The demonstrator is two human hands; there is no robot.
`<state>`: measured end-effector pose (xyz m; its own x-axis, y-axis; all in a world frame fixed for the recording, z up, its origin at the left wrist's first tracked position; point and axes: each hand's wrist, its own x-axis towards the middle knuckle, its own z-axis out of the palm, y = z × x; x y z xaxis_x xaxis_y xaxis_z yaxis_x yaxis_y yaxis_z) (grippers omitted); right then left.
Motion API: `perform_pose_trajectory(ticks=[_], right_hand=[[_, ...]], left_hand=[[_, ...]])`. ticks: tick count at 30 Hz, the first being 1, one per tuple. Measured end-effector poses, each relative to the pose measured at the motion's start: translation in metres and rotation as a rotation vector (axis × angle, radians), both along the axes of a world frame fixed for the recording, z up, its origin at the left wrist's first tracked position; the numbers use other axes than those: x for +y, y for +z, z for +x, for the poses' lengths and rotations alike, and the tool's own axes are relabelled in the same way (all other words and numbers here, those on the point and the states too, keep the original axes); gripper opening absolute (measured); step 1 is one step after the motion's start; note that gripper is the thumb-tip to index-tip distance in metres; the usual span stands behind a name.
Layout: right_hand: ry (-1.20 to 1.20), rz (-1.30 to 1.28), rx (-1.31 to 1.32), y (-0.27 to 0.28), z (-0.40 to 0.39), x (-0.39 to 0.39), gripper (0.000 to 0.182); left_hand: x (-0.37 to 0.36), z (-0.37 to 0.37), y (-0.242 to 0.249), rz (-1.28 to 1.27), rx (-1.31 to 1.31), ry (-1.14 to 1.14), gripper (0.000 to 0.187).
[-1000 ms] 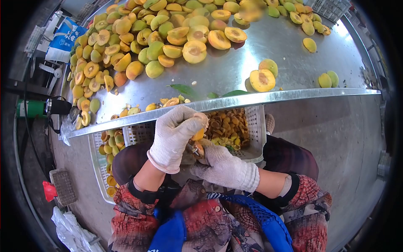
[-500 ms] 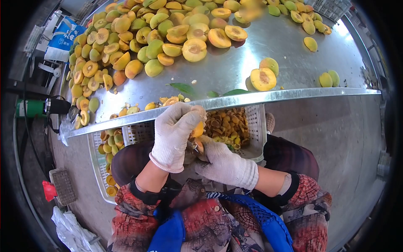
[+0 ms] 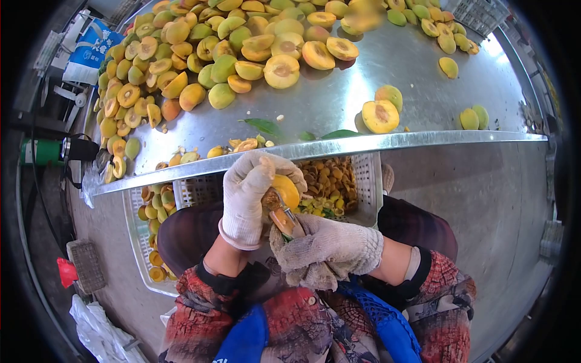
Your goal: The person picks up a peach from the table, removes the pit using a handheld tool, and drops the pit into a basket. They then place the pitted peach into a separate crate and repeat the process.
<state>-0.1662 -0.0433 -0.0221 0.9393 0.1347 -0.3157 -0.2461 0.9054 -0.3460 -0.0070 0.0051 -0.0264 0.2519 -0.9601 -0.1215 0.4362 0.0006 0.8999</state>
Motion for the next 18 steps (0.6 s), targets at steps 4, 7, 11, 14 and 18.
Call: perform_pose_trajectory(ticks=[4,7,11,14,18], right_hand=[[0.049,-0.293,0.049,0.000,0.003,-0.001,0.028],[-0.188,-1.210,-0.038,-0.030,0.010,0.017,0.029],[-0.029,-2.007,0.089,-0.019,0.006,0.010,0.025],[0.310,-2.192,0.317,-0.017,0.009,0.001,0.016],[0.366,-2.381,0.351,-0.036,-0.004,-0.009,0.012]], left_hand=[[0.001,-0.001,-0.007,-0.027,0.052,0.048,0.041],[0.001,0.002,-0.006,0.019,0.089,0.109,0.046],[-0.001,0.010,-0.009,0.048,0.342,0.217,0.047],[0.003,0.030,-0.006,-0.025,0.328,0.295,0.045],[0.044,0.080,0.009,-0.037,-0.098,0.514,0.042]])
